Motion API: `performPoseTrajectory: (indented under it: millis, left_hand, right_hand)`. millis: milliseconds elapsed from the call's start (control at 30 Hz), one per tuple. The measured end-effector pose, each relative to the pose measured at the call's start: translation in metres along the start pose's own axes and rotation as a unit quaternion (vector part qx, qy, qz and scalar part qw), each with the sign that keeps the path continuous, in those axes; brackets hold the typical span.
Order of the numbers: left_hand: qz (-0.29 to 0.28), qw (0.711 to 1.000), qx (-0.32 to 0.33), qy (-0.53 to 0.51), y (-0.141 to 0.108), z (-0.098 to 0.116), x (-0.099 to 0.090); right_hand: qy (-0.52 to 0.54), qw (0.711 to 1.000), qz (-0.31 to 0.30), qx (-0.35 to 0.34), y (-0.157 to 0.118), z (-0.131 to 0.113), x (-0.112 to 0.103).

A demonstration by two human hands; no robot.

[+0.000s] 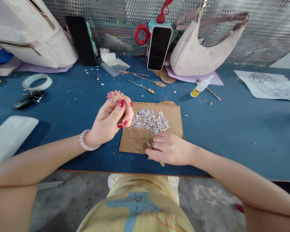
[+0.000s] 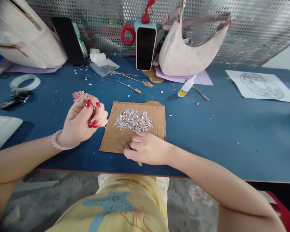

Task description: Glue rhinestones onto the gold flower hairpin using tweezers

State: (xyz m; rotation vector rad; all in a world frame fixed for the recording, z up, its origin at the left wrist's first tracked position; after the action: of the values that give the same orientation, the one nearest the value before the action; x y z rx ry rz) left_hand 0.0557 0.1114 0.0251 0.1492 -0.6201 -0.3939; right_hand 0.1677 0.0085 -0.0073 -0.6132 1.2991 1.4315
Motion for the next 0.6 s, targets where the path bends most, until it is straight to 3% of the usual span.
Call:
performPoseTrajectory:
  millis: [367,600]
  left_hand:
    - [-0.006,1.0,0.004,0.022,0.002,0.0,-0.008]
    - [-0.052,0.998,-0.005,0.04,-0.001,-0.01,-0.01]
  right_hand:
    - [0.011,1.0,-0.008,-0.001,-0.001,0.001,0.0]
    - [0.015,1.0,0.0,0.002,-0.002,0.002,-0.001]
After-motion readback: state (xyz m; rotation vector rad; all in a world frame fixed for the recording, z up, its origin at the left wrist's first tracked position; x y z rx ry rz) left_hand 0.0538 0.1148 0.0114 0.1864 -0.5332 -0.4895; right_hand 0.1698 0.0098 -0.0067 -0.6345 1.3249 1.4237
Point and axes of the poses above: each hand's wrist, its own y-axis towards the middle knuckle, its own x-axis out of the palm, z = x × y, the point moved 10 cm from there along y, towards the middle knuckle, and after that the axes turned 12 degrees about -y, right-handed, at the moved point
